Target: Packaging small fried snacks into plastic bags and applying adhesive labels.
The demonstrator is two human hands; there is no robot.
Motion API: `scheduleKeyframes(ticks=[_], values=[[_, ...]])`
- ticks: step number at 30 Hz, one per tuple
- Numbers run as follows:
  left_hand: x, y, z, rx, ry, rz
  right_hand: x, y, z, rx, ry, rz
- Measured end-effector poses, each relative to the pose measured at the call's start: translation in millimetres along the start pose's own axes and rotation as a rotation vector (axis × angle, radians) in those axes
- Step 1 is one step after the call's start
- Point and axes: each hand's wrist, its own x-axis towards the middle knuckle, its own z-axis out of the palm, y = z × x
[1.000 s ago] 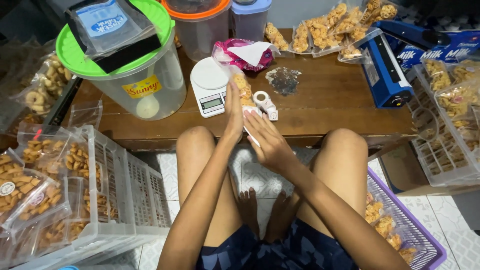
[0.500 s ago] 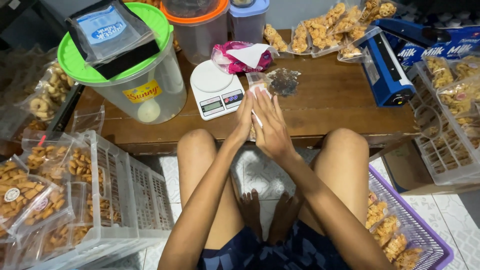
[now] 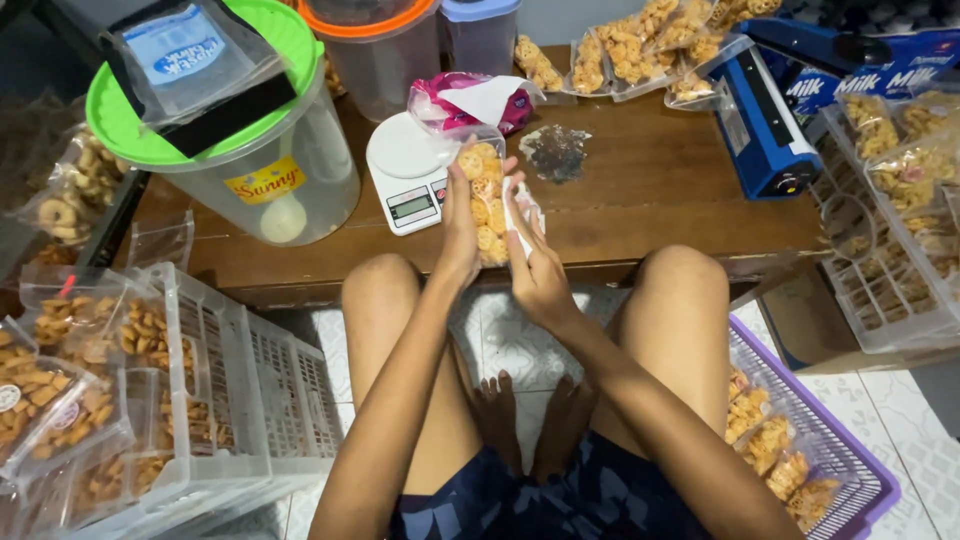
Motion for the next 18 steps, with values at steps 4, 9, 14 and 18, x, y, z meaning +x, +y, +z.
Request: scheduleKeyframes(ticks=[4, 9, 14, 18], values=[[-23.7, 34.6, 35.0, 0.276, 0.166, 0.013, 21.6, -3.7, -5.4, -0.034, -0.011, -0.091], [-16.1, 10.3, 19.7, 0.36, 0.186, -0.024, 40.0, 2.6, -6.9, -0.167, 0.016, -0.2], [-13.4, 13.8, 7.6, 0.203, 0.087, 0.073, 12.1, -1.9, -17.1, -0.25, -0.124, -0.291], [-28.7, 31.6, 28.8, 0.348, 0.066, -0.035, 29.3, 22.6, -18.5, -0.077, -0.029, -0.224]])
